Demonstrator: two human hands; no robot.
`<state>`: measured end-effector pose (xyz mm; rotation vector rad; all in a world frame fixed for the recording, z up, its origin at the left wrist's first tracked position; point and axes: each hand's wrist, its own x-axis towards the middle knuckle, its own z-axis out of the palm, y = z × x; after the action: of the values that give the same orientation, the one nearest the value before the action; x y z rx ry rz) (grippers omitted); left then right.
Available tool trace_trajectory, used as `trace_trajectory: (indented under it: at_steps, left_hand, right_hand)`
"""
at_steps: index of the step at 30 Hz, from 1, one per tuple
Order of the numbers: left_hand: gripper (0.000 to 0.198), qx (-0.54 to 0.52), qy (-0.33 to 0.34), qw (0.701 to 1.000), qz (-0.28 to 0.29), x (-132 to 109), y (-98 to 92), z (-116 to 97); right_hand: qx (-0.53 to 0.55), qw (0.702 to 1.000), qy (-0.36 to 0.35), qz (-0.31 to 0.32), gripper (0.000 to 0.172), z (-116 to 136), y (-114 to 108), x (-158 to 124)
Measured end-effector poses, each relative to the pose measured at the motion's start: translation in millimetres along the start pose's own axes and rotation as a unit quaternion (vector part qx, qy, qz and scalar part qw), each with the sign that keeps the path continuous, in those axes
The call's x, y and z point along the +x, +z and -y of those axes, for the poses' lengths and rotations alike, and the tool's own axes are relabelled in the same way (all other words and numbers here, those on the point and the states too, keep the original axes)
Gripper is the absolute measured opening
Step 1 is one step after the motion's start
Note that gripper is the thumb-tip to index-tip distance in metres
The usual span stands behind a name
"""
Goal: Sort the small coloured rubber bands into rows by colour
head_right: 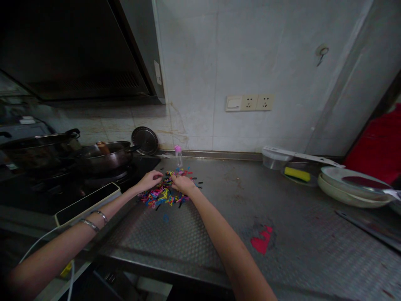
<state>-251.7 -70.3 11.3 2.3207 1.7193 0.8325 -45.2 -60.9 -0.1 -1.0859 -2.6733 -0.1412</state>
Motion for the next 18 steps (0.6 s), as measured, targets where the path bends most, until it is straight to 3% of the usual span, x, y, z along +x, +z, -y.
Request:
trace_trajectory:
  at_steps: [5,11,14,18]
  left_hand:
    - [0.048,-0.012,0.05,0.998,0.04,-7.3,14.8,-9.9]
    - [0.059,-0.042,0.053,0.995,0.072,-5.2,31.8,-12.6]
    - [0.054,-0.039,0.072,0.994,0.069,-4.4,34.7,-18.0]
    - [0.054,-0.016,0.112,0.989,0.096,-7.3,33.5,-31.3]
  right_hand:
    - [0.032,0.994,0.081,-0.061,0.026,-31.1,-14.6,-10.7]
    - [0.06,0.967,0.198,-0.148,0.023,-103.4,-42.1,-45.1]
    - [0.043,0.958,0.239,-0.151,0.024,-137.4,-53.9,-69.1]
    - [0.01,0.955,0.281,-0.097,0.028,-165.8,-60.6,-96.7]
